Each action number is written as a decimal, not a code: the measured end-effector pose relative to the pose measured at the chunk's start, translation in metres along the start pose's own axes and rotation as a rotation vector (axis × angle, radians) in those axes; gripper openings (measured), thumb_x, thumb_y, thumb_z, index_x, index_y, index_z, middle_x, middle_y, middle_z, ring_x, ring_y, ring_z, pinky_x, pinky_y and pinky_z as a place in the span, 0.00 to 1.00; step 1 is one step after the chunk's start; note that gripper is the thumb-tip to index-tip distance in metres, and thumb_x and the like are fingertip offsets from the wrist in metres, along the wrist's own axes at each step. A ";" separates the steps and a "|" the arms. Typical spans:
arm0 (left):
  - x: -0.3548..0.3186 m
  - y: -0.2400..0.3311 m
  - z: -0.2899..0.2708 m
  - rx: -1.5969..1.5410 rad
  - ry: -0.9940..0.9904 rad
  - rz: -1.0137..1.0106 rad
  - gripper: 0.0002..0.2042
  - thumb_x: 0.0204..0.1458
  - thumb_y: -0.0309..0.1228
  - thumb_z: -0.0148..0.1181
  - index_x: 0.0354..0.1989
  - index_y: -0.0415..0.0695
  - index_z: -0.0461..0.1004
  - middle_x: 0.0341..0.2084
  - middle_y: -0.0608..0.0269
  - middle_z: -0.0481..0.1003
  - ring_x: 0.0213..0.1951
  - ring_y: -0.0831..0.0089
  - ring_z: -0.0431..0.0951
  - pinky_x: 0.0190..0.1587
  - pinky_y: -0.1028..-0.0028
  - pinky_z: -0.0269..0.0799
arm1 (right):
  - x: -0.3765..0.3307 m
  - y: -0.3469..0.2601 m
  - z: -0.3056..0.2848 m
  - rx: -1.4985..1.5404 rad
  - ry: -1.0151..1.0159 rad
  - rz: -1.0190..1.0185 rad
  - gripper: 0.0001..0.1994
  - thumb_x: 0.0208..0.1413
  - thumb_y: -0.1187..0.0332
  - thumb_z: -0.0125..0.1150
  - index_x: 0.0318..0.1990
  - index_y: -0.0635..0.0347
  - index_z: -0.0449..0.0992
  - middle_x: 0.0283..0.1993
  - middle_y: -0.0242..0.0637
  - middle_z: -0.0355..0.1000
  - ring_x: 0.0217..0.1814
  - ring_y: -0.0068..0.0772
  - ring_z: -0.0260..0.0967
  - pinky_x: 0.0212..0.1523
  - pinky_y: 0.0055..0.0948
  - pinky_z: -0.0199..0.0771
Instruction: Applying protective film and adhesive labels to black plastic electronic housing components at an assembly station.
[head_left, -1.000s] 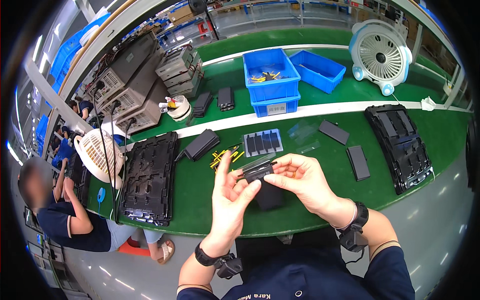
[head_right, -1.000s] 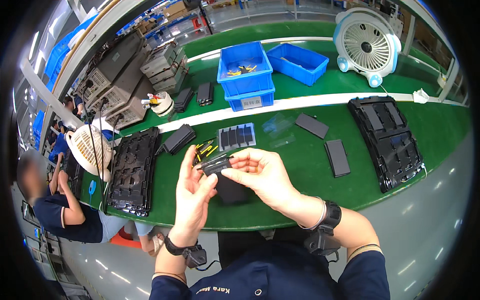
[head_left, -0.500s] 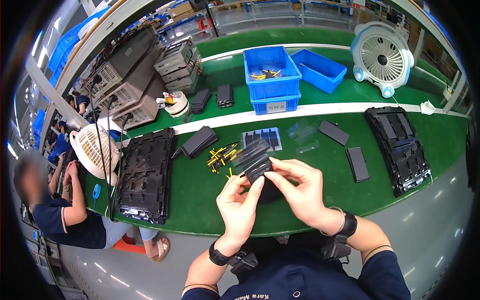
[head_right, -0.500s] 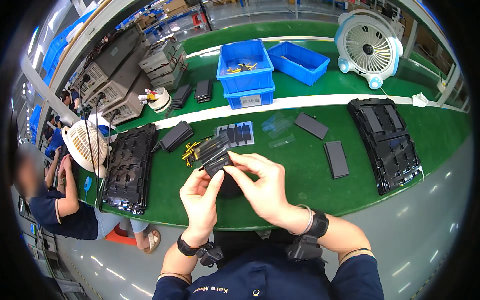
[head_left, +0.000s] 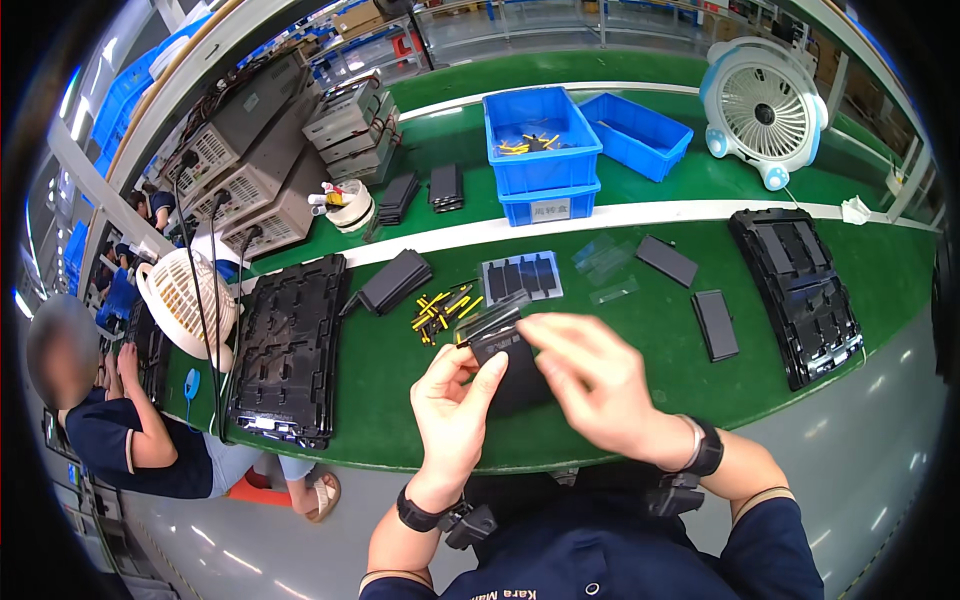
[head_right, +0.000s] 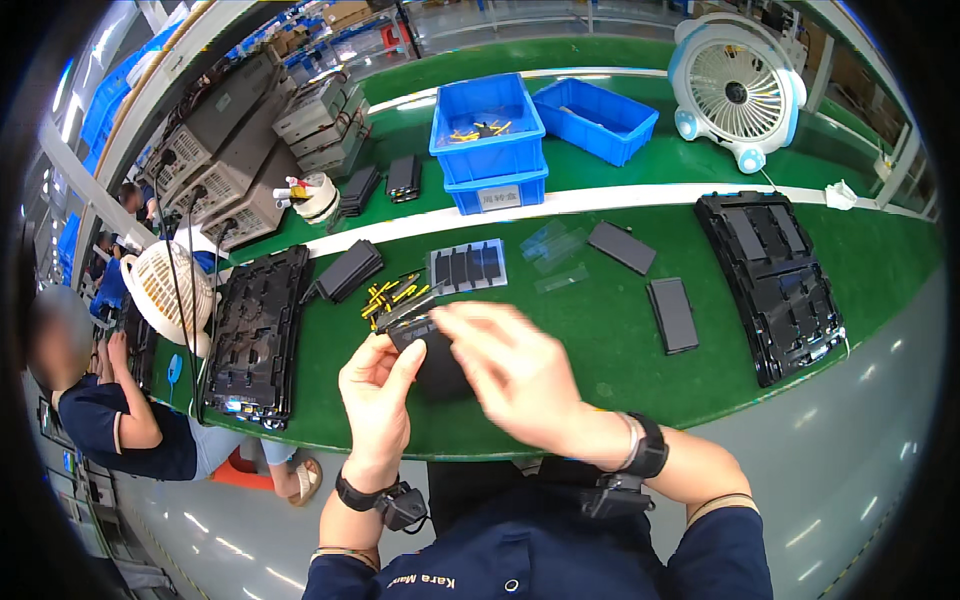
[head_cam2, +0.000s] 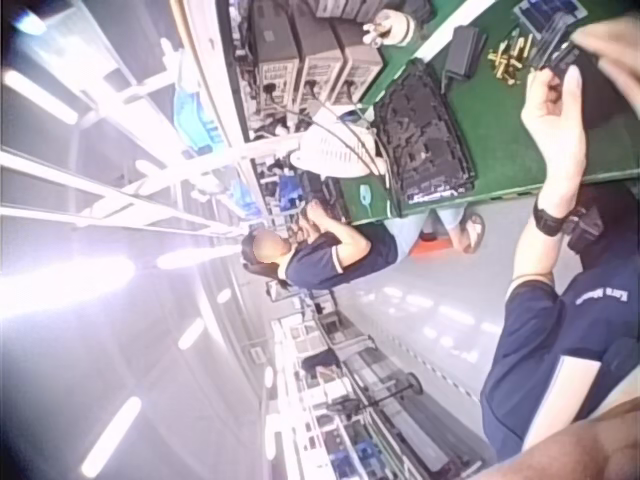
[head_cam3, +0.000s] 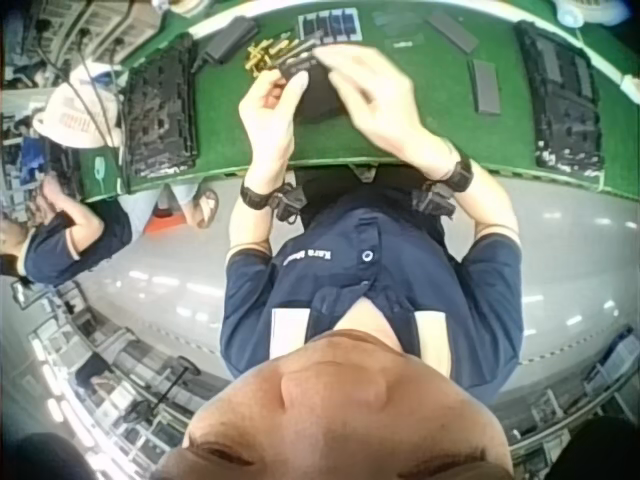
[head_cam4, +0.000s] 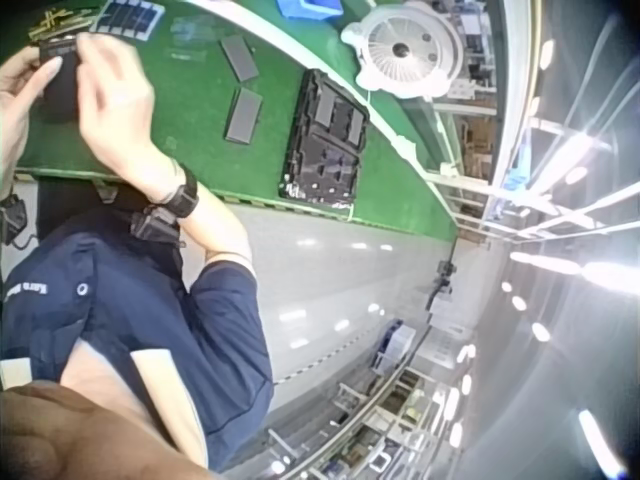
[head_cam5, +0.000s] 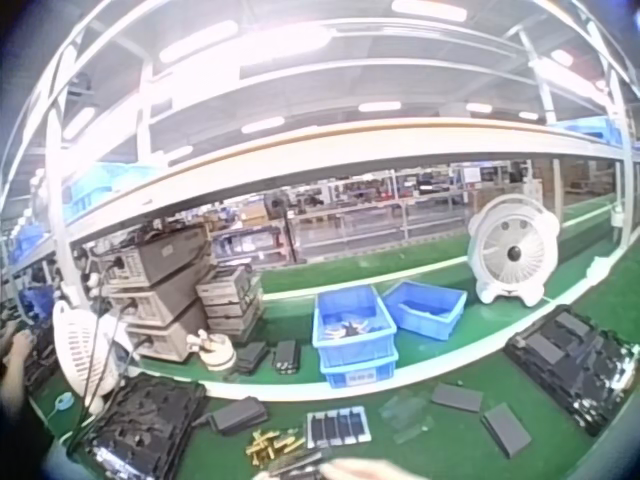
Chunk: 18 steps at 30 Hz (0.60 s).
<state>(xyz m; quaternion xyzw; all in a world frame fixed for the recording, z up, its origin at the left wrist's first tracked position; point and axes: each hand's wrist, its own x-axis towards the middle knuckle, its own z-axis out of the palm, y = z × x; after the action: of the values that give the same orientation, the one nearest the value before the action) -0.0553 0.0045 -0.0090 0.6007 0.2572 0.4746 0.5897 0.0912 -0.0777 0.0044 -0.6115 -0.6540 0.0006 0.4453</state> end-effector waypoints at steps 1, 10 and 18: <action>-0.002 0.003 0.000 -0.074 -0.033 -0.071 0.07 0.48 0.17 0.59 0.36 0.34 0.75 0.31 0.67 0.70 0.33 0.81 0.72 0.38 0.81 0.68 | 0.001 0.001 -0.004 0.352 0.105 0.181 0.18 0.51 0.75 0.56 0.52 0.59 0.69 0.42 0.39 0.70 0.33 0.23 0.69 0.31 0.22 0.73; -0.006 0.004 0.012 -0.191 -0.005 -0.085 0.11 0.47 0.16 0.59 0.41 0.36 0.73 0.35 0.59 0.75 0.37 0.77 0.75 0.42 0.78 0.71 | 0.010 0.011 0.000 1.135 -0.075 0.650 0.09 0.52 0.75 0.60 0.40 0.65 0.73 0.32 0.32 0.72 0.28 0.17 0.68 0.30 0.17 0.70; -0.011 -0.013 0.016 0.028 0.054 0.192 0.20 0.42 0.12 0.60 0.47 0.36 0.72 0.30 0.60 0.75 0.32 0.77 0.76 0.32 0.80 0.74 | 0.011 -0.015 0.008 0.516 0.237 0.115 0.08 0.40 0.75 0.69 0.25 0.60 0.74 0.27 0.30 0.69 0.27 0.19 0.65 0.26 0.17 0.66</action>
<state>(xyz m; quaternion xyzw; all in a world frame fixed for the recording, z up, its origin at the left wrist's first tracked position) -0.0425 -0.0101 -0.0221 0.6177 0.2206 0.5413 0.5261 0.0764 -0.0682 0.0140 -0.5099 -0.5399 0.1206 0.6587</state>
